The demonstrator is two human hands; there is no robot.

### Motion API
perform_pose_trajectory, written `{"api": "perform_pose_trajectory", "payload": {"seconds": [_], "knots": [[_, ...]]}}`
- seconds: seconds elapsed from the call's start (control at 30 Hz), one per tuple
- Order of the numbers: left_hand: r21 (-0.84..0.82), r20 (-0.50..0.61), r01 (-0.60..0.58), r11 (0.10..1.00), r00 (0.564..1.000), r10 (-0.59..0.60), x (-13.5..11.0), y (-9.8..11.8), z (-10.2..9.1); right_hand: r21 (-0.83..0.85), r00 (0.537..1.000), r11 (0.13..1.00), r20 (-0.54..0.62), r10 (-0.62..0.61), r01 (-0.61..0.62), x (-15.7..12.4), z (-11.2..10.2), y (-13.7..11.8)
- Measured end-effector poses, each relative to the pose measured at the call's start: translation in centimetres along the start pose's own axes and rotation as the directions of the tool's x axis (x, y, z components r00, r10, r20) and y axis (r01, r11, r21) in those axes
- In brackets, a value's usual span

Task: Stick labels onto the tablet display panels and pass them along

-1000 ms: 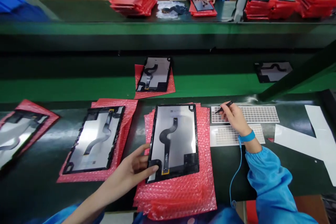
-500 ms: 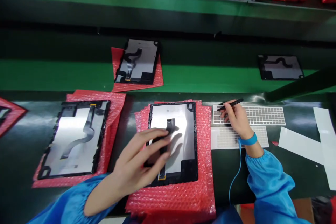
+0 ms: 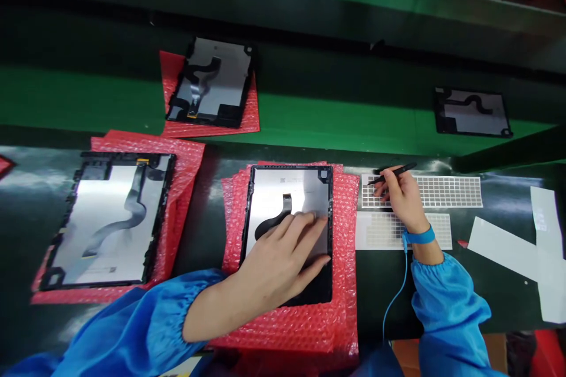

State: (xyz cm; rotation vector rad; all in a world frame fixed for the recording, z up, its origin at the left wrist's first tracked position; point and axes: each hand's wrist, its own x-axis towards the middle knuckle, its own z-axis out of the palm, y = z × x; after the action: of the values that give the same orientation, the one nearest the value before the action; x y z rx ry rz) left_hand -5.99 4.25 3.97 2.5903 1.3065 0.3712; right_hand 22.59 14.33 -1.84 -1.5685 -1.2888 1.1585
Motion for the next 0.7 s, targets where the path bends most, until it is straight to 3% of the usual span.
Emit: {"api": "perform_pose_trajectory", "payload": {"seconds": [0.37, 0.53, 0.7], "knots": [[0.061, 0.091, -0.045, 0.997, 0.995, 0.04, 0.1, -0.2, 0.0, 0.132, 1.0, 0.991, 0.005, 0.0, -0.001, -0.7, -0.8, -1.7], [0.042, 0.118, -0.051, 0.998, 0.992, 0.045, 0.2, -0.3, -0.2, 0.266, 0.995, 0.963, 0.088, -0.054, 0.028, -2.2, 2.0, -3.2], [0.055, 0.118, -0.061, 0.997, 0.992, 0.054, 0.1, -0.4, -0.3, 0.337, 0.976, 0.94, 0.219, -0.019, -0.057, -3.5, 5.3, -4.1]]}}
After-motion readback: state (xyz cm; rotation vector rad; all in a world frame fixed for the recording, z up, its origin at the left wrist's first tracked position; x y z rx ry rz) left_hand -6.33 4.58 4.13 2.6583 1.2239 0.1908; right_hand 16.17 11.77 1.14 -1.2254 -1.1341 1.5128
